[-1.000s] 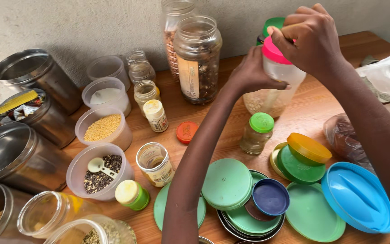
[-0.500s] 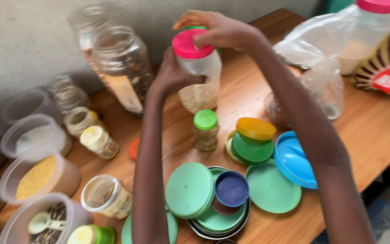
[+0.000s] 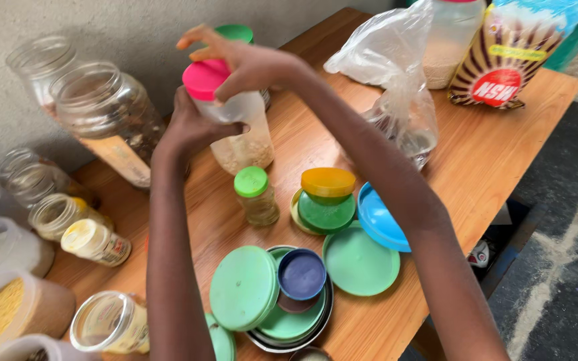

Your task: The person opens and closes several plastic and glass containers on a wooden table, wipes the inside of a translucent container with a cloth, and handles a small brown object. The person also moves and stacks various container lids and jars.

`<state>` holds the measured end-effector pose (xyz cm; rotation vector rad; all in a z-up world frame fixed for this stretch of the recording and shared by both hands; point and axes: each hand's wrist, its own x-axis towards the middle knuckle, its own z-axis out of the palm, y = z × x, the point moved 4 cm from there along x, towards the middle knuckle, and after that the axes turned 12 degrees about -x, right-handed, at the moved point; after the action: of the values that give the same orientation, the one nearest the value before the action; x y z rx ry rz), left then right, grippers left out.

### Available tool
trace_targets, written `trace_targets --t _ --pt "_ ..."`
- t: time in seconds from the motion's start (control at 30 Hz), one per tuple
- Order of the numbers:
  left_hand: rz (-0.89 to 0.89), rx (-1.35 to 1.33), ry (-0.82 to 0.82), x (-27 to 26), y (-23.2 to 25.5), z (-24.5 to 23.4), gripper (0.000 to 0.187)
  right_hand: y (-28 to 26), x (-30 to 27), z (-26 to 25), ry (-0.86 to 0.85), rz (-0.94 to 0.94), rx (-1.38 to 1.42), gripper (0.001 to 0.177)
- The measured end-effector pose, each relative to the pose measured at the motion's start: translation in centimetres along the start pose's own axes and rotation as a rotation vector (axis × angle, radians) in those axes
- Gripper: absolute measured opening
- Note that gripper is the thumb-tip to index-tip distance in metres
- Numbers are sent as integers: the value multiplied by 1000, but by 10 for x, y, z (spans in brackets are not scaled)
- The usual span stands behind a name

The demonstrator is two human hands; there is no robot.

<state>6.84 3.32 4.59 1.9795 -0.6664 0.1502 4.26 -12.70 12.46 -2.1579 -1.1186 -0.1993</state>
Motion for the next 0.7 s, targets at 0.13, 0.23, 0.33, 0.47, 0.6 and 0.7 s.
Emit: trace_targets --t 0.13,0.23,0.33,0.47,0.6,0.7 --pt "46 64 0 -2 -3 -3 128 7 -3 -8 62 84 -53 69" --pt "53 67 8 0 -3 0 132 4 11 13 71 483 -518 76" --pt "60 74 -26 -3 -3 4 127 -14 33 35 18 756 -902 90" --pt "63 136 3 -9 3 -2 120 -33 45 39 29 684 -1064 81" --pt "-80 148 58 -13 8 1 138 -13 34 16 -107 417 -645 61" --pt "-149 171 49 -19 14 5 140 -8 28 4 -251 235 -91 57"
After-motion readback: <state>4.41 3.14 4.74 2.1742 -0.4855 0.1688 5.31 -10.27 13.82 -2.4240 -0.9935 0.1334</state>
